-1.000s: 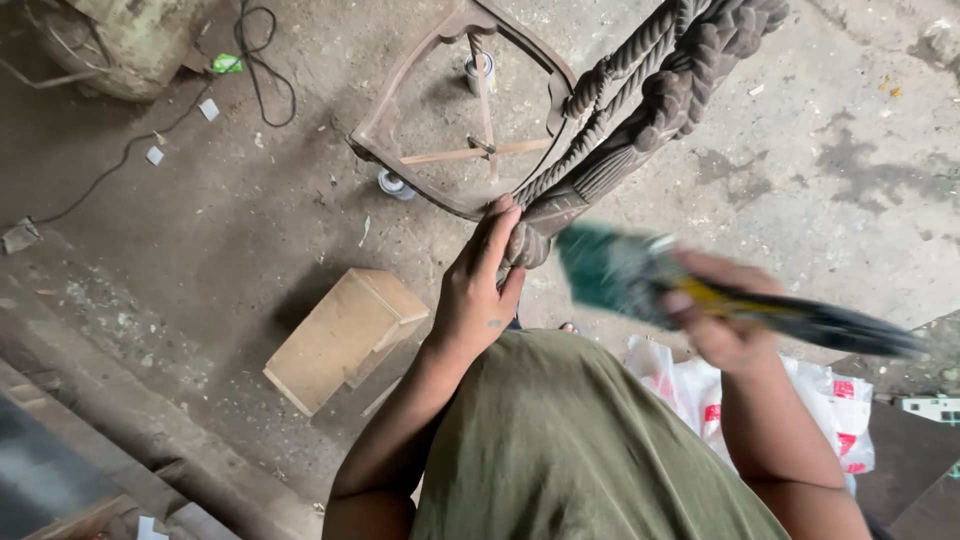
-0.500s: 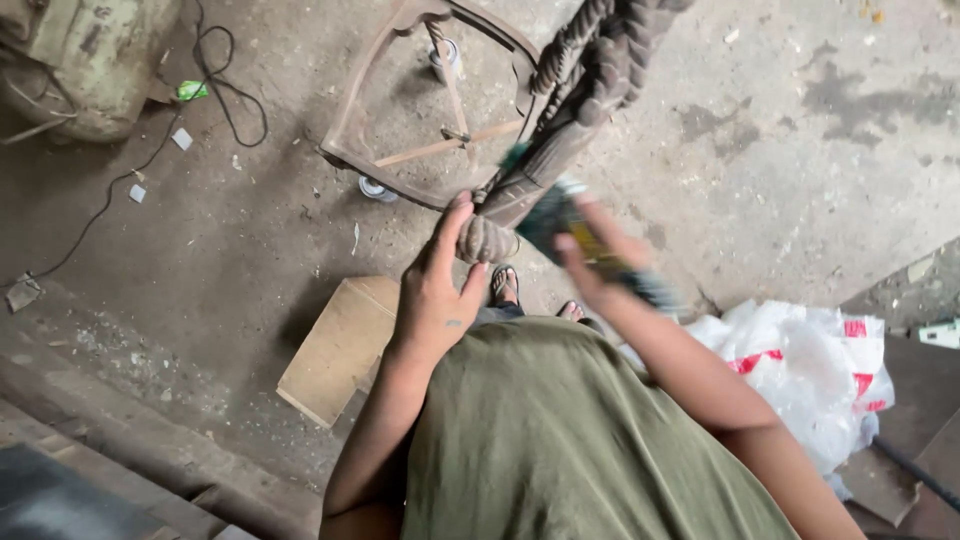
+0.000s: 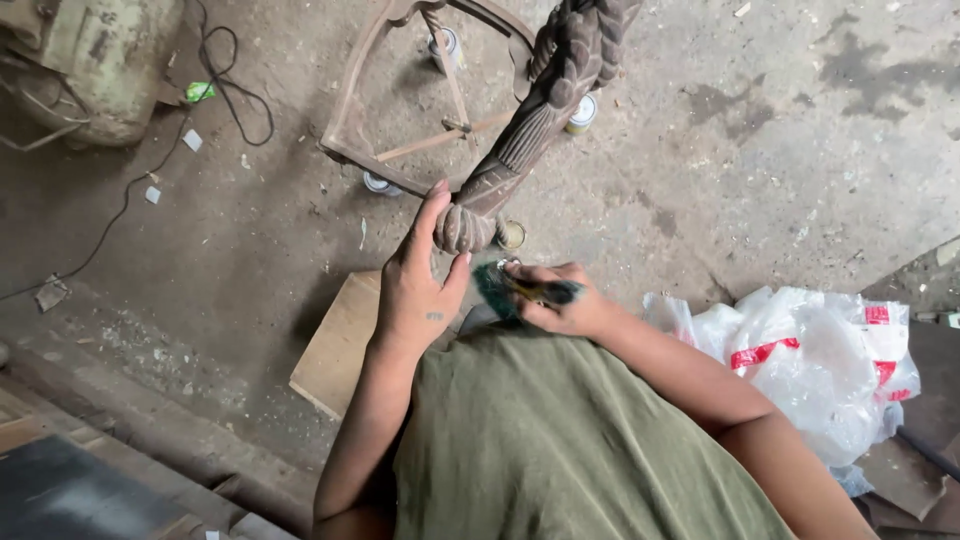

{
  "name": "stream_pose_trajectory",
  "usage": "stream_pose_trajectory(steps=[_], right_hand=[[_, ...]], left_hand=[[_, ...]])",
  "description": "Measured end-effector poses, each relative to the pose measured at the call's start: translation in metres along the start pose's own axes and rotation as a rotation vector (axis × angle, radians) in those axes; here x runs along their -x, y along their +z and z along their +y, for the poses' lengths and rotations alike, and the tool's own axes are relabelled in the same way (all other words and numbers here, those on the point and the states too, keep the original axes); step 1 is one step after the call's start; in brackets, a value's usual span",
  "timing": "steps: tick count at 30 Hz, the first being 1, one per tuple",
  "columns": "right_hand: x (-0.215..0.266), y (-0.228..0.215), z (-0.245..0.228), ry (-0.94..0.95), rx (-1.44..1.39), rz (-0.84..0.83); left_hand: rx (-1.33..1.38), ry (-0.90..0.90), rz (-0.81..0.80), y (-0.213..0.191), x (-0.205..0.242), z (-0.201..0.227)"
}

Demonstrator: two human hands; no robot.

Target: The person uses a green brush to scrub a dark, twisted wooden object, likely a chair back or frame, in a workshop. The person holds the object with one hand and scrubs the grooves and knots with the brush in the other hand, moving along the length of the piece.

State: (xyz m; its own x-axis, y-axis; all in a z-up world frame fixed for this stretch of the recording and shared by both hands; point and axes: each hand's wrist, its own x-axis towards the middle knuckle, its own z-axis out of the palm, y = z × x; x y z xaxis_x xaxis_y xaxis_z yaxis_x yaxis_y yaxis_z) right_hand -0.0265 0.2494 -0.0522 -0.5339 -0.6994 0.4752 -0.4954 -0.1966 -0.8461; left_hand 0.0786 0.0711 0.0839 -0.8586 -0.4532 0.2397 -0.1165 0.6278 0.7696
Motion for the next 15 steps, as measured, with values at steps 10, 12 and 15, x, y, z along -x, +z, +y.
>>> stream_pose_trajectory(steps=[10,12,15], right_hand=[[0.018,0.004,0.020,0.077,0.101,-0.013],[0.048,0.002,0.045,0.077,0.090,0.182],[0.031,-0.031,0.045,0.013,0.059,0.231]], left_hand=[[0.032,0.041,0.030,0.006,0.002,-0.002],[0.092,0.020,0.043,0.005,0.010,0.004],[0.129,0.041,0.086,0.011,0.008,0.001]])
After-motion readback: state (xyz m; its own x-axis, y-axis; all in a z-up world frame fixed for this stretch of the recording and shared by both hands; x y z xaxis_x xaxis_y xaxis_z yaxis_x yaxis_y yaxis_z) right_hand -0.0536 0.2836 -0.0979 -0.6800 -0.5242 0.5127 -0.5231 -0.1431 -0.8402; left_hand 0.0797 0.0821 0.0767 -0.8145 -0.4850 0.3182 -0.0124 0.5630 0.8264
